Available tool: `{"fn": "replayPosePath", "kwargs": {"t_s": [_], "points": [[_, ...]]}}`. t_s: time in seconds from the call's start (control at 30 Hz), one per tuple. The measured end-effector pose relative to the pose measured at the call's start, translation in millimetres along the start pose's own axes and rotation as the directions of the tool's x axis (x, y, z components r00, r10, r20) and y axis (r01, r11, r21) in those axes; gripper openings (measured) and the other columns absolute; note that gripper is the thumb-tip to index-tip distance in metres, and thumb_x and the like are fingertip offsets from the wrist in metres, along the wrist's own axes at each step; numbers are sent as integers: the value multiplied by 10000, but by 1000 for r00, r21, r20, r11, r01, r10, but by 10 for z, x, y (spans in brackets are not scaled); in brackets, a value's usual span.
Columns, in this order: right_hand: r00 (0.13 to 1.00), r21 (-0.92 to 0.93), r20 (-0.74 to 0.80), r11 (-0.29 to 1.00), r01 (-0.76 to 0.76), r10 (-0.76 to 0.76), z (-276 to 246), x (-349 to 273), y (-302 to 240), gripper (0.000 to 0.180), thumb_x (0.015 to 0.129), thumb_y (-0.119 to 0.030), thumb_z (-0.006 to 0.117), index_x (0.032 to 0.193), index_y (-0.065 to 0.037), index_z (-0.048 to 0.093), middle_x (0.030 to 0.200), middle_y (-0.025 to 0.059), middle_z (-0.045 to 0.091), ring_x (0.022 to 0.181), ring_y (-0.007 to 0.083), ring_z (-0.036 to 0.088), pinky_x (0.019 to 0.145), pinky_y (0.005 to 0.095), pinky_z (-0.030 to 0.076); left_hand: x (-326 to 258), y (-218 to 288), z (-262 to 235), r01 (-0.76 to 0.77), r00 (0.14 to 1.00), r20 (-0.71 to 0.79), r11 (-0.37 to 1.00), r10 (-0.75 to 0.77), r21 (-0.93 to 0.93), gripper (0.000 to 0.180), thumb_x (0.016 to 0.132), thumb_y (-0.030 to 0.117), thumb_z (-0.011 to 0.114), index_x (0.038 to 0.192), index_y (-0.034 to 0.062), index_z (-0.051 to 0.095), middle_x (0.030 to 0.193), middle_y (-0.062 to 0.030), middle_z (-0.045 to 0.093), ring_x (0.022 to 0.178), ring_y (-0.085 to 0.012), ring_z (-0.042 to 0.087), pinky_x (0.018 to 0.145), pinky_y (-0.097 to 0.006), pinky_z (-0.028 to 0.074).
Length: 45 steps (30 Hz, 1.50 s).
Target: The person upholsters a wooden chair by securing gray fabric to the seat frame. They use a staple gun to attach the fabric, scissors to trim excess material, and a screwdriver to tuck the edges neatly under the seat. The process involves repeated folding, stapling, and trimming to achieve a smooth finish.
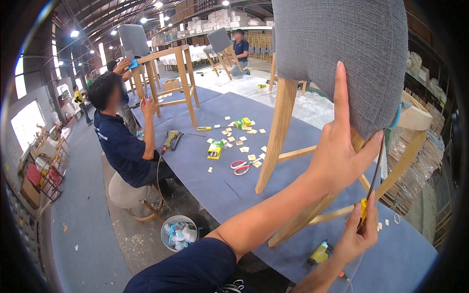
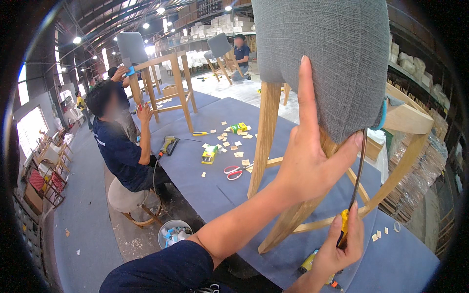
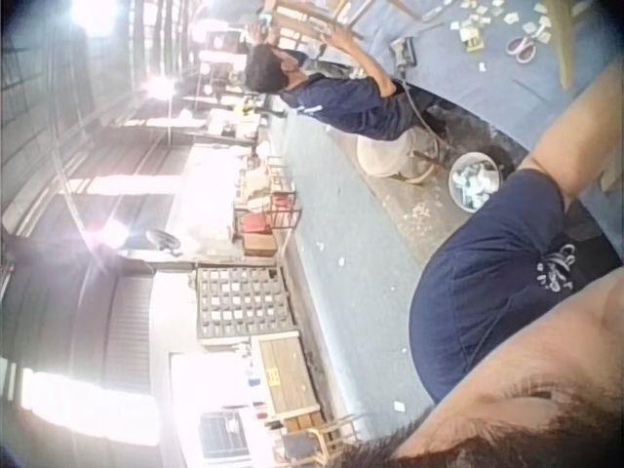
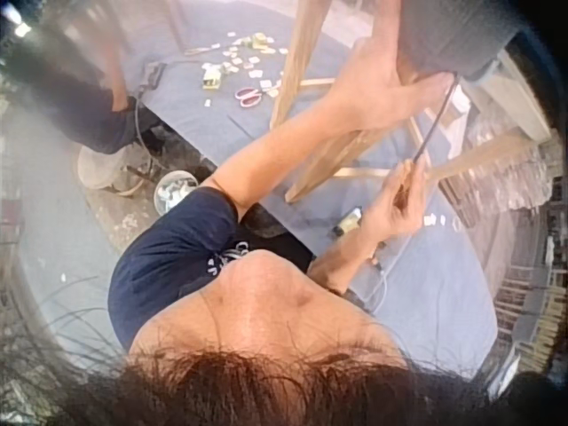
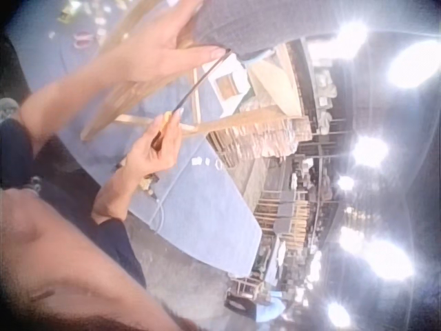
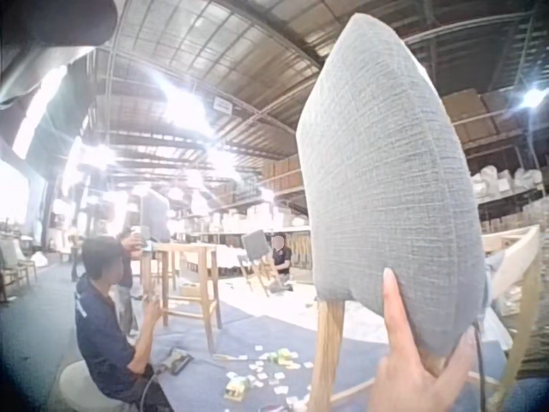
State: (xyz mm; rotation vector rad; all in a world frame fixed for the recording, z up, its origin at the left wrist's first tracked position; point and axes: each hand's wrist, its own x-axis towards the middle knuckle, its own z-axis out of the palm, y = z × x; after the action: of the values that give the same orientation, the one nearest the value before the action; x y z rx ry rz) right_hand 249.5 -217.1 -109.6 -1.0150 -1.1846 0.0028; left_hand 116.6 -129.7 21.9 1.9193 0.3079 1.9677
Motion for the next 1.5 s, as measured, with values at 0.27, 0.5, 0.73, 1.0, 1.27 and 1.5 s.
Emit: {"fn": "replayPosePath", "kwargs": {"t_s": [0.27, 0.5, 0.73, 1.0, 1.27, 1.5], "points": [[998, 98, -59, 995, 12, -6, 259, -1, 108, 408, 922, 54, 727, 1328, 78, 692, 1036, 141, 720, 875, 169, 653, 787, 285, 521, 10, 3, 71, -83, 995, -46, 978, 93, 189, 1145, 897, 34, 690, 1684, 99, -139, 1555, -376, 447, 1354, -489, 567, 1149, -474, 439], [993, 140, -31, 983, 120, -117, 175, 36, -7, 371, 899, 45, 761, 1269, 22, 747, 970, 128, 728, 843, 153, 661, 776, 267, 522, -6, -36, 38, -117, 991, -38, 962, 130, 247, 1120, 897, 93, 738, 1690, 31, -51, 1715, -283, 190, 1578, -336, 237, 1285, -430, 189], [971, 173, -40, 959, -224, 234, -153, -325, 185, 510, 871, 30, 809, 1364, 5, 681, 955, 44, 696, 802, 87, 611, 747, 237, 510, -95, -98, 57, -95, 995, -15, 963, 102, 253, 1090, 898, 93, 729, 1689, 15, -17, 1702, -239, 199, 1561, -330, 255, 1281, -431, 188], [924, 421, 86, 827, -372, 372, -640, -567, 96, 298, 1039, -94, 644, 1298, 53, 628, 833, 48, 639, 561, 63, 523, 487, 234, 416, -1870, -639, -212, 601, 799, 110, 792, -591, -109, 565, 924, 66, 688, 1445, -13, 486, 1175, -95, 668, 1001, -199, 664, 900, -371, 553], [978, 431, -30, 885, -175, 208, -643, -540, -250, 530, 1091, -457, 499, 1117, 50, 650, 1012, 178, 698, 927, 238, 662, 867, 373, 507, -1834, -267, 176, 599, 800, 28, 801, -599, 8, 412, 948, 107, 726, 1303, 8, 541, 1053, -108, 671, 910, -162, 640, 802, -350, 544], [988, 320, 153, 946, -54, 4, -358, -370, -566, 684, 1057, -591, 471, 1204, 27, 727, 1595, 224, 416, 1453, 327, 386, 1197, 478, 299, -2018, 276, -154, 25, 990, 134, 999, -31, 45, 570, 1015, 258, 677, 1419, -87, 471, 1204, -207, 645, 1091, -257, 620, 907, -407, 515]]}}
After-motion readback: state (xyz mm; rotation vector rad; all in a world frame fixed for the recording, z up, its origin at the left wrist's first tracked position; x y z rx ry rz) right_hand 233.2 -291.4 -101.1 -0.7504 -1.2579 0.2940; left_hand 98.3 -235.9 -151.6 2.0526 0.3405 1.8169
